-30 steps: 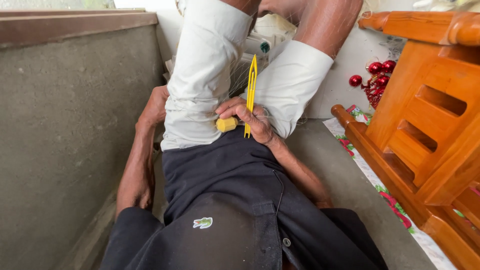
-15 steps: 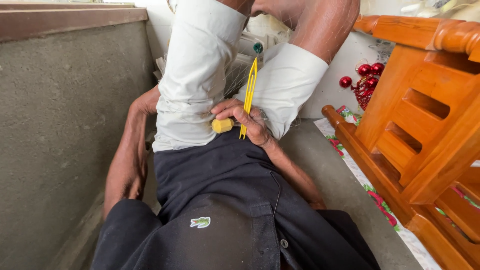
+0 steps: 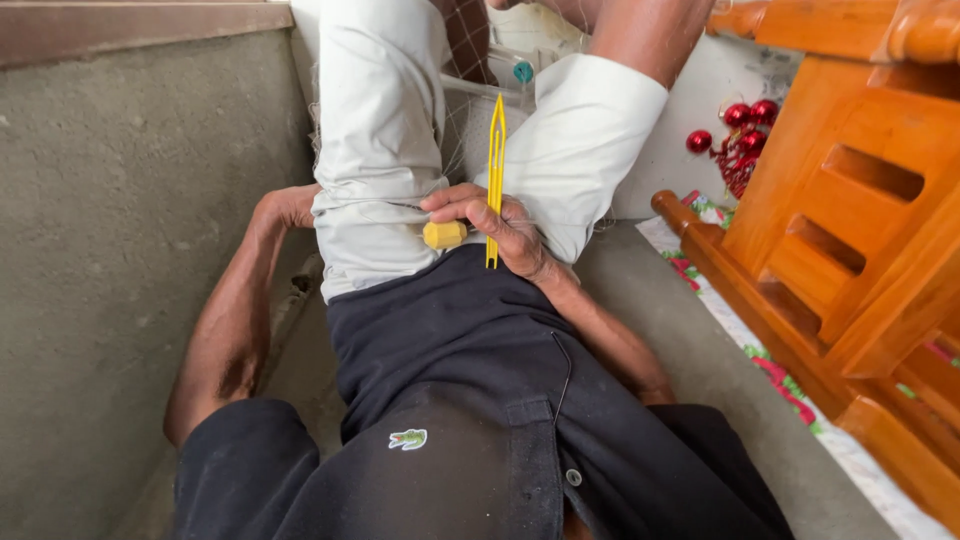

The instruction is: Repairing a fishing net by threading a shuttle through the mesh and securing it around a float.

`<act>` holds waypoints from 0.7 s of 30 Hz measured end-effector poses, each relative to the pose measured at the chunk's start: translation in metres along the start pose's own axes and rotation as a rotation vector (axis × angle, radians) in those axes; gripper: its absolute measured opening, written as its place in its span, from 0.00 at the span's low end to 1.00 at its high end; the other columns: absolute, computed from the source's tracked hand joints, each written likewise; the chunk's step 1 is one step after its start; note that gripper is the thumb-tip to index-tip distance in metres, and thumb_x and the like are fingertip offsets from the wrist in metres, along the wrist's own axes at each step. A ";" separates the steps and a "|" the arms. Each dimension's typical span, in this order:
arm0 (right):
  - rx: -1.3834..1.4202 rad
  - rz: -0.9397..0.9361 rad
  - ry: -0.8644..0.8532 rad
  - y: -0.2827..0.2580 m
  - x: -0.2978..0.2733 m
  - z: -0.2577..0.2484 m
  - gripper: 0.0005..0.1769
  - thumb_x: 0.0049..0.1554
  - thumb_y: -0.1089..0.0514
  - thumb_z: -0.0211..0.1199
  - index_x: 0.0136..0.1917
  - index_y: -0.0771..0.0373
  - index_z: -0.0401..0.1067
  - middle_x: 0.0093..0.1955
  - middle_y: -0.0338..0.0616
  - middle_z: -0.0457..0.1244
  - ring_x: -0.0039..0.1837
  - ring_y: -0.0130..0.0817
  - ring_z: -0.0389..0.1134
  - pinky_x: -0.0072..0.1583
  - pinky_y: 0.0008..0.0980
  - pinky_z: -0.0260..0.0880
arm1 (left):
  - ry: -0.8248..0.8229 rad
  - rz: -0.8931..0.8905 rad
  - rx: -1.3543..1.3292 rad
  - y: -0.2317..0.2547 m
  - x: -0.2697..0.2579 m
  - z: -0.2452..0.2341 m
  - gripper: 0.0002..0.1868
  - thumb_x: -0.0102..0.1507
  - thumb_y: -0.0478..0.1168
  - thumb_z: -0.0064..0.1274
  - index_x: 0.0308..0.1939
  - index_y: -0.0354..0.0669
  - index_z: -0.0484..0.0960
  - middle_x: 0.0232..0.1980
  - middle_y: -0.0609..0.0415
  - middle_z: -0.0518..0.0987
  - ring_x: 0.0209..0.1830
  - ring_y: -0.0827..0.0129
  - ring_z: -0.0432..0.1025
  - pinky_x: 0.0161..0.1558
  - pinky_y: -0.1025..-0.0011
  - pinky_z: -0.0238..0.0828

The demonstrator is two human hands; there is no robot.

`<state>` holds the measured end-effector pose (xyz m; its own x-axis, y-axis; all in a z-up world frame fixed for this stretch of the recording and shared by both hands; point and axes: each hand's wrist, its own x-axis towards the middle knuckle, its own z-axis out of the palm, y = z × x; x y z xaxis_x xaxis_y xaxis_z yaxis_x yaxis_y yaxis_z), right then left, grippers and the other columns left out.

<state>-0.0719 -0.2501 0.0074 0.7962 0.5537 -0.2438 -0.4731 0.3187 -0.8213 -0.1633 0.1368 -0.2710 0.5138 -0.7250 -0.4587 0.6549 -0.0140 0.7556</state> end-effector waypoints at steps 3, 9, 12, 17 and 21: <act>-0.017 -0.008 0.020 -0.001 0.004 0.003 0.28 0.75 0.46 0.49 0.61 0.72 0.80 0.68 0.56 0.67 0.64 0.38 0.72 0.64 0.34 0.75 | -0.023 -0.120 -0.041 -0.005 -0.006 0.006 0.58 0.34 0.41 0.86 0.68 0.33 0.81 0.66 0.40 0.82 0.60 0.55 0.75 0.59 0.50 0.79; 0.059 0.009 0.143 0.022 0.023 0.006 0.31 0.73 0.43 0.51 0.59 0.76 0.79 0.69 0.57 0.66 0.64 0.36 0.72 0.65 0.33 0.75 | 0.158 -0.529 -0.222 0.029 -0.055 0.037 0.35 0.50 0.31 0.69 0.62 0.27 0.80 0.37 0.33 0.83 0.22 0.46 0.77 0.26 0.40 0.86; 0.044 -0.008 0.194 0.026 0.028 0.011 0.32 0.73 0.44 0.49 0.61 0.77 0.78 0.70 0.59 0.65 0.65 0.38 0.71 0.67 0.34 0.74 | 0.244 -0.424 -0.060 0.070 -0.065 0.059 0.37 0.56 0.28 0.59 0.71 0.31 0.73 0.55 0.29 0.75 0.48 0.43 0.71 0.52 0.40 0.73; -0.001 -0.007 0.271 0.017 0.026 0.032 0.31 0.74 0.45 0.48 0.60 0.77 0.78 0.69 0.60 0.66 0.67 0.40 0.71 0.68 0.34 0.72 | 0.445 -0.128 -0.418 0.104 -0.109 0.092 0.48 0.54 0.30 0.57 0.82 0.45 0.64 0.44 0.40 0.81 0.26 0.55 0.79 0.28 0.57 0.84; -0.028 0.005 0.344 0.019 0.024 0.035 0.31 0.74 0.46 0.48 0.62 0.79 0.77 0.71 0.61 0.64 0.67 0.40 0.71 0.68 0.36 0.73 | 1.073 0.065 0.178 0.198 -0.100 0.113 0.21 0.74 0.36 0.60 0.71 0.40 0.78 0.43 0.49 0.76 0.23 0.68 0.72 0.27 0.72 0.73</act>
<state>-0.0752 -0.2038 0.0034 0.8768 0.2614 -0.4037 -0.4706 0.2930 -0.8323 -0.1472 0.1291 -0.0225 0.8172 0.2499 -0.5194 0.5638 -0.1596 0.8103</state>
